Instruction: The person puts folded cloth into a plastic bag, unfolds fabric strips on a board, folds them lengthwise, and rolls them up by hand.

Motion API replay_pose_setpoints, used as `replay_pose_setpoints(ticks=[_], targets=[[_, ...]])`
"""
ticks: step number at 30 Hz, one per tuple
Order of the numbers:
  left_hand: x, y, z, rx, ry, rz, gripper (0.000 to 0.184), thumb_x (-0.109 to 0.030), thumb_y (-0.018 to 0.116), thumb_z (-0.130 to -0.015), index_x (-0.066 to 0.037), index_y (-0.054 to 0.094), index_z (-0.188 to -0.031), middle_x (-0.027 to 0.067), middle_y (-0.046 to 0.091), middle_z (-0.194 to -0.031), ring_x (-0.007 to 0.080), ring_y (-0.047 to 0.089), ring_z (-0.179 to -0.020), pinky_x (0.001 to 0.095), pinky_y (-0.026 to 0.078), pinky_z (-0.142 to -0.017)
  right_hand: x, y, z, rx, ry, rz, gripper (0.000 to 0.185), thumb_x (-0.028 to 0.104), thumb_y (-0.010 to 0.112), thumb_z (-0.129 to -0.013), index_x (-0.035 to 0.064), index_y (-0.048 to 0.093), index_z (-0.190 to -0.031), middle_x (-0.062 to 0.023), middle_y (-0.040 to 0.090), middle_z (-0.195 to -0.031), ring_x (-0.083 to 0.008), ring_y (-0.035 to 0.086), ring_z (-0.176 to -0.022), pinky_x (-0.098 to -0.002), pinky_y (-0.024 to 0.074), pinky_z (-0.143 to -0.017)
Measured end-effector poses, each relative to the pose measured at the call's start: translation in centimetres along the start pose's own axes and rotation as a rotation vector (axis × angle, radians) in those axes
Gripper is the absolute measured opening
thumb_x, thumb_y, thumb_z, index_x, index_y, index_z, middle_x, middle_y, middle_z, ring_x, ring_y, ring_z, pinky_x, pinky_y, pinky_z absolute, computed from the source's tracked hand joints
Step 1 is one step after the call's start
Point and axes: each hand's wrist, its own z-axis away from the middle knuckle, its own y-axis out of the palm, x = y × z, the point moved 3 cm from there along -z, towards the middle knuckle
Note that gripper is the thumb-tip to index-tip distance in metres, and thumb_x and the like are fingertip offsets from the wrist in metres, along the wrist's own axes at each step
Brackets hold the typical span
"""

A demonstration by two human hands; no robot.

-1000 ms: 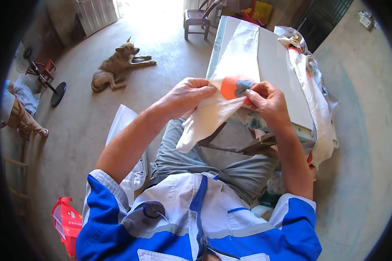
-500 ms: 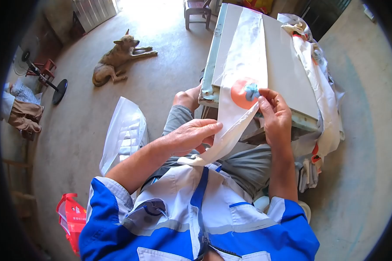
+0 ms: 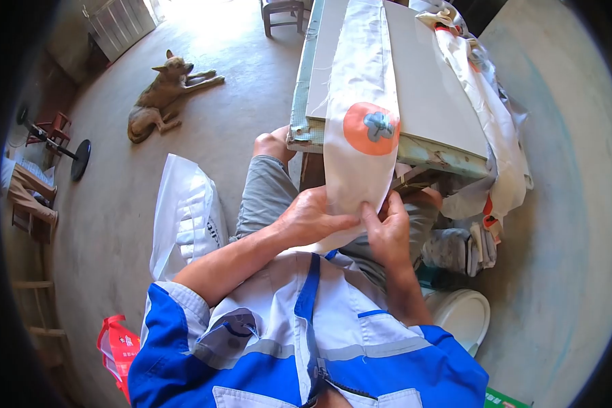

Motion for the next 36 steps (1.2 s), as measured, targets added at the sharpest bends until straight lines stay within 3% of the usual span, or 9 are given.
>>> replay_pose_setpoints(ticks=[5,6,8,14,16,20,24,30,36], targets=[[0.6,-1.2,0.7,-0.035,0.058,0.304,0.023,-0.018,0.067,-0.104,-0.002,0.073,-0.119,-0.0014,0.071,-0.086,0.0023,0.059,-0.062,0.0195,0.048,-0.052,-0.8,-1.7,-0.1,-0.009,0.051,-0.380,0.023,0.003,0.060,-0.102,-0.0050,0.059,-0.123,-0.0097,0.070,-0.116,-0.0120,0.066,-0.102,-0.0282,0.0527,-0.091],[-0.1,-2.0,0.8,-0.044,0.086,0.184,0.020,-0.019,0.067,-0.104,-0.003,0.073,-0.115,-0.0045,0.067,-0.080,0.0012,0.055,-0.057,0.0187,0.045,-0.049,-0.8,-1.8,-0.2,-0.019,0.054,-0.483,0.024,0.003,0.061,-0.102,-0.0047,0.059,-0.124,-0.0098,0.070,-0.117,-0.0120,0.065,-0.104,-0.0287,0.0526,-0.091],[-1.1,-2.9,1.0,-0.048,0.053,0.147,0.022,-0.020,0.066,-0.104,-0.001,0.073,-0.112,-0.0040,0.070,-0.090,0.0016,0.060,-0.074,0.0211,0.051,-0.062,-0.4,-1.6,-0.3,0.026,0.064,-0.527,0.032,0.003,0.063,-0.100,-0.0046,0.058,-0.131,-0.0107,0.070,-0.121,-0.0138,0.064,-0.111,-0.0299,0.0529,-0.094],[-0.2,-2.0,0.6,-0.096,0.193,0.242,0.019,-0.016,0.066,-0.105,-0.001,0.071,-0.114,-0.0029,0.069,-0.095,0.0014,0.058,-0.087,0.0203,0.050,-0.076,-1.6,-0.4,1.0,0.230,0.359,-0.344,0.031,0.002,0.065,-0.099,-0.0037,0.065,-0.129,-0.0093,0.072,-0.118,-0.0151,0.067,-0.107,-0.0302,0.0532,-0.095],[0.4,-2.1,1.0,-0.120,0.218,0.293,0.018,-0.015,0.065,-0.105,-0.001,0.070,-0.115,-0.0037,0.069,-0.095,0.0007,0.057,-0.085,0.0197,0.049,-0.073,-2.3,-0.5,1.5,0.207,0.344,-0.422,0.028,0.001,0.065,-0.099,-0.0029,0.068,-0.126,-0.0084,0.073,-0.116,-0.0149,0.068,-0.105,-0.0295,0.0529,-0.094],[0.7,-2.1,1.5,-0.219,0.275,0.405,0.013,-0.018,0.064,-0.106,-0.007,0.068,-0.111,-0.0071,0.062,-0.081,-0.0019,0.046,-0.058,0.0171,0.035,-0.049,-1.5,-1.3,1.6,0.097,0.199,-0.417,0.026,-0.002,0.062,-0.098,-0.0020,0.068,-0.124,-0.0074,0.073,-0.115,-0.0144,0.067,-0.105,-0.0282,0.0517,-0.092],[1.2,-3.3,1.8,-0.187,0.338,0.299,0.022,-0.020,0.063,-0.106,-0.004,0.066,-0.121,-0.0007,0.071,-0.098,0.0052,0.064,-0.080,0.0235,0.053,-0.072,-2.0,-2.3,2.7,0.170,0.172,-0.318,0.028,-0.002,0.062,-0.097,-0.0019,0.065,-0.124,-0.0080,0.071,-0.115,-0.0143,0.065,-0.109,-0.0296,0.0500,-0.096],[1.6,-1.7,1.0,0.167,0.082,0.787,0.036,-0.025,0.067,-0.104,-0.002,0.064,-0.131,0.0069,0.070,-0.126,0.0175,0.069,-0.111,0.0352,0.055,-0.099,1.1,-2.2,5.6,0.337,0.220,-0.507,0.041,0.000,0.064,-0.096,-0.0047,0.057,-0.136,-0.0092,0.067,-0.128,-0.0151,0.062,-0.117,-0.0320,0.0459,-0.106],[-1.0,-0.5,-0.4,0.257,0.000,0.823,0.035,-0.026,0.071,-0.101,-0.002,0.067,-0.127,0.0102,0.074,-0.119,0.0199,0.073,-0.104,0.0379,0.059,-0.095,1.3,-3.5,6.6,0.364,0.243,-0.505,0.045,0.000,0.065,-0.097,-0.0018,0.059,-0.141,-0.0062,0.068,-0.130,-0.0144,0.063,-0.119,-0.0327,0.0466,-0.105]])
